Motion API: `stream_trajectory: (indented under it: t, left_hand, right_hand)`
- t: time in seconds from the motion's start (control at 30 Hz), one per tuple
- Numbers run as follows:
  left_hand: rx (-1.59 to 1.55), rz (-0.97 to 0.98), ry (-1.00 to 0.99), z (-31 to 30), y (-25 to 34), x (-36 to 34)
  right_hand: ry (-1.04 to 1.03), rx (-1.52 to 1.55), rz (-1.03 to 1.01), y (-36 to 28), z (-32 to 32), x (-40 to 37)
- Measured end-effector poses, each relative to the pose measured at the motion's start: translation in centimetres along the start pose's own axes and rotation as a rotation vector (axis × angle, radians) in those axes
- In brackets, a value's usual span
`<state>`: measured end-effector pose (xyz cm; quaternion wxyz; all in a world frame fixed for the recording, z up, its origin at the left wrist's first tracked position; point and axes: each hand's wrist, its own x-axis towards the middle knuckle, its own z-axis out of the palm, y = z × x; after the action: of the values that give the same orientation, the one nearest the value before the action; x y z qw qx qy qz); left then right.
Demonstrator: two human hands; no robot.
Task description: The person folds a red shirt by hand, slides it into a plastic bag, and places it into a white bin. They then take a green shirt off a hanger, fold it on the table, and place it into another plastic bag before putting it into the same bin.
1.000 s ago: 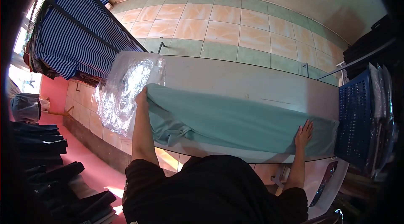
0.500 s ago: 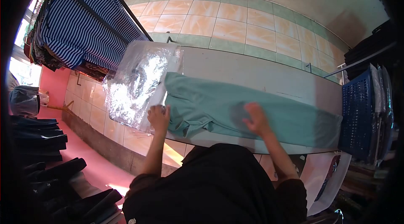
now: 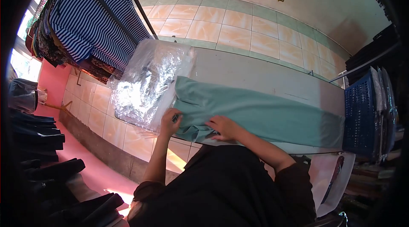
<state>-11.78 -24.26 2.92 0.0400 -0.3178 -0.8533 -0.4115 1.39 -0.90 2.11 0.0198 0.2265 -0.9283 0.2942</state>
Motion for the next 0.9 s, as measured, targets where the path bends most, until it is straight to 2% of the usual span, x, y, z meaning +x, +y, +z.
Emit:
stream_trajectory:
  t: [0.03, 0.07, 0.13, 0.17, 0.2, 0.23, 0.27, 0.3, 0.37, 0.4, 0.47, 0.5, 0.57, 0.6, 0.67, 0.7, 0.77, 0.8, 0.83, 0.87, 0.9]
  left_hand:
    - [-0.205, -0.028, -0.166, 0.4, -0.5, 0.3]
    - [-0.206, -0.023, -0.161, 0.8, -1.6, 0.7]
    - [-0.548, -0.316, -0.392, 1.8, -4.3, 1.4]
    - [-0.549, -0.316, -0.387, 1.9, -5.5, 1.8]
    - [-0.712, -0.429, -0.45, 1.8, -6.4, 2.4]
    - [-0.877, -0.543, -0.512, 2.0, -7.1, 2.7]
    - [-0.881, -0.547, -0.508, 2.5, -7.6, 2.7]
    - [-0.805, -0.546, -0.515, 3.1, -8.1, 2.7]
    - [-0.602, -0.466, -0.557, 1.5, -5.1, 4.3]
    - [-0.603, -0.462, -0.558, 1.9, -4.8, 4.3]
    - [-0.274, -0.291, -0.538, 2.6, -4.8, 4.0]
    - [-0.275, -0.289, -0.54, 2.9, -5.2, 4.1]
    - [-0.113, -0.284, -0.487, 3.4, -5.9, 4.1]
    - [-0.111, -0.28, -0.491, 3.2, -5.6, 4.3]
    - [-0.3, -0.394, -0.143, 2.5, -5.0, 4.6]
    - [-0.301, -0.393, -0.145, 1.7, -3.8, 4.6]
    - [-0.164, -0.477, 0.036, 0.2, -1.2, 3.7]
    - [-0.021, -0.356, 0.091, 0.2, -1.4, 2.6]
    - [0.122, -0.232, 0.147, 0.0, -1.4, 1.2]
    - [0.285, -0.168, 0.099, -0.2, -1.3, -0.5]
    - [0.447, -0.105, 0.051, -0.6, -0.9, -1.9]
  right_hand:
    - [-0.068, -0.038, -0.037, -0.2, 1.0, 1.0]
    - [-0.137, -0.077, -0.075, -0.2, 1.6, 1.7]
    - [-0.085, -0.014, -0.072, 1.0, 2.2, 2.7]
    - [-0.037, 0.058, -0.066, 1.7, 2.4, 3.2]
    - [-0.042, 0.058, -0.069, 2.6, 2.4, 3.4]
    - [0.094, 0.714, 0.276, 3.8, 1.8, 3.4]
    - [0.236, 1.361, 0.634, 4.9, 1.4, 3.2]
    - [0.232, 1.359, 0.638, 5.5, 0.5, 3.0]
    - [0.446, 1.599, 1.145, 6.2, -1.0, 2.7]
    - [0.45, 1.598, 1.143, 6.1, -1.0, 2.7]
    - [0.312, 1.393, 1.225, 5.4, -0.6, 2.3]
    - [0.315, 1.392, 1.225, 5.4, 0.1, 1.9]
    - [0.353, 1.157, 0.993, 5.7, 1.9, 1.0]
    - [0.359, 1.159, 0.994, 5.3, 1.7, 0.8]
    - [0.341, 1.2, 0.944, 4.4, 1.3, 0.3]
    - [0.343, 1.2, 0.945, 4.0, 1.2, -0.1]
    - [0.317, 0.793, 0.895, 3.3, 1.1, -1.4]
    - [0.318, 0.791, 0.894, 2.9, 0.7, -2.2]
    - [0.372, 0.513, 0.753, 2.7, 0.3, -3.3]
    - [0.419, 0.239, 0.606, 2.5, 0.1, -4.5]
    - [0.42, 0.239, 0.605, 2.5, -0.1, -5.8]
